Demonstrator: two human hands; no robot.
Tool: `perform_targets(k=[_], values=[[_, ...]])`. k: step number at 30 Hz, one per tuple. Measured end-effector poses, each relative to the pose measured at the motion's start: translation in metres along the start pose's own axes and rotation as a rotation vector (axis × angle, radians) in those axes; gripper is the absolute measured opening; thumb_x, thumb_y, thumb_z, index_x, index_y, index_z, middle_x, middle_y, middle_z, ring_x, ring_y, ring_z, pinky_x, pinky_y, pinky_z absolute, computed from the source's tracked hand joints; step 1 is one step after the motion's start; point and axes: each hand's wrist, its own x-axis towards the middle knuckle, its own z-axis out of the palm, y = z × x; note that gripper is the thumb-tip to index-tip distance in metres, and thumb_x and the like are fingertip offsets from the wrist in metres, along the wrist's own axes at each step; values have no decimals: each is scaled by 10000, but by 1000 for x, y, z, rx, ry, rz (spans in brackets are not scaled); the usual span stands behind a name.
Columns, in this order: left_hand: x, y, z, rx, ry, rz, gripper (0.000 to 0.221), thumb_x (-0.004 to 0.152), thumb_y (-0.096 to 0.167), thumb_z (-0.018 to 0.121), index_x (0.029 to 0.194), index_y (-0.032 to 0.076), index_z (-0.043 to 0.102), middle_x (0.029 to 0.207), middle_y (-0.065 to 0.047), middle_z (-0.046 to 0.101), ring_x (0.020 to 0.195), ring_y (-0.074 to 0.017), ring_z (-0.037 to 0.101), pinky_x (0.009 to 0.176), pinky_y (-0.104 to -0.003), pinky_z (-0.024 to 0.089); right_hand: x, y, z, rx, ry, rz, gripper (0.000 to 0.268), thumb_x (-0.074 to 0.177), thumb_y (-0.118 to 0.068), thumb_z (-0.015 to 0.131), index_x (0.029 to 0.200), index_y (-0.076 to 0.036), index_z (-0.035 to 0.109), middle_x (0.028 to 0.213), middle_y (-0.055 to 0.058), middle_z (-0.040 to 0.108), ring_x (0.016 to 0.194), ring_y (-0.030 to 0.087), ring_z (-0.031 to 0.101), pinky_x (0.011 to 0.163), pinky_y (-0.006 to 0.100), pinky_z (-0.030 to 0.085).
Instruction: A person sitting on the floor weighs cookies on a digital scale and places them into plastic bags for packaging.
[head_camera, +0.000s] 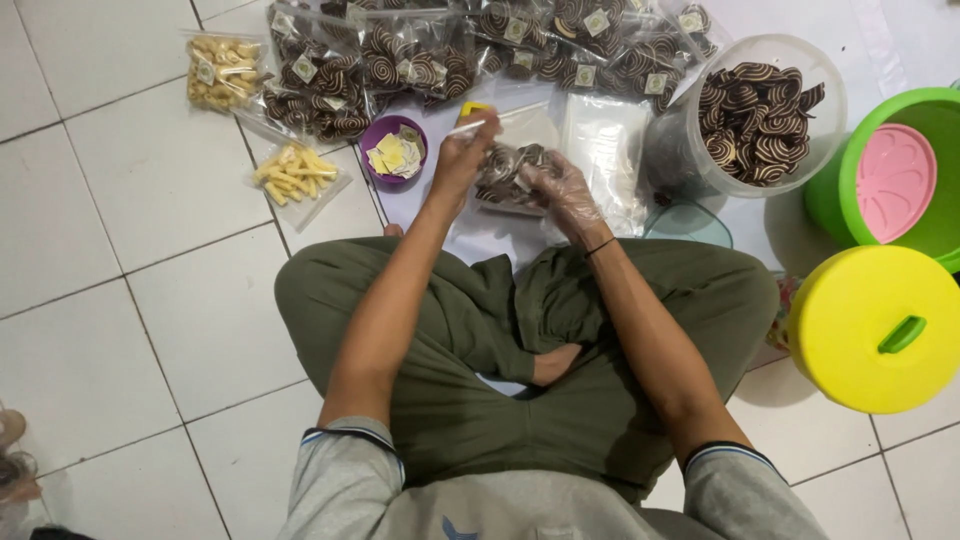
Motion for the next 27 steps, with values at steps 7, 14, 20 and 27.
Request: perform_targets(k=[7,14,20,27], values=[[13,-10,-11,-100,60,-94,728,1029,518,609,1505,8,399,1346,-173,533,1206,-256,555,934,-305,505,8,-74,-4,96,111,-22,295,936,-396,749,1123,-195,642,948,-78,569,872,53,614,707,153,494],[17,-5,-12,1,21,-117,445,965,381,589,1312,104,617,1160,-63,676,1017,-130,646,824,-253,522,141,-85,-47,404,38,-367,802,856,-37,820,1446,46,284,1278,231,555,1062,287,678,914,334,592],[14,6,-9,-37,9,-141,391,959,239,605,1305,59,630,1157,-77,684,1014,-129,643,846,-253,500,153,-86,-36,325,216,-335,899,784,91,790,1538,14,306,1281,228,615,1054,284,727,1030,357,639],[15,-3,-8,30,-56,-119,336,984,207,595,1289,74,644,1146,-65,684,999,-117,635,828,-234,481,145,-58,-40,403,140,-440,951,823,98,793,1576,-80,240,1346,326,537,1060,317,700,965,370,666]])
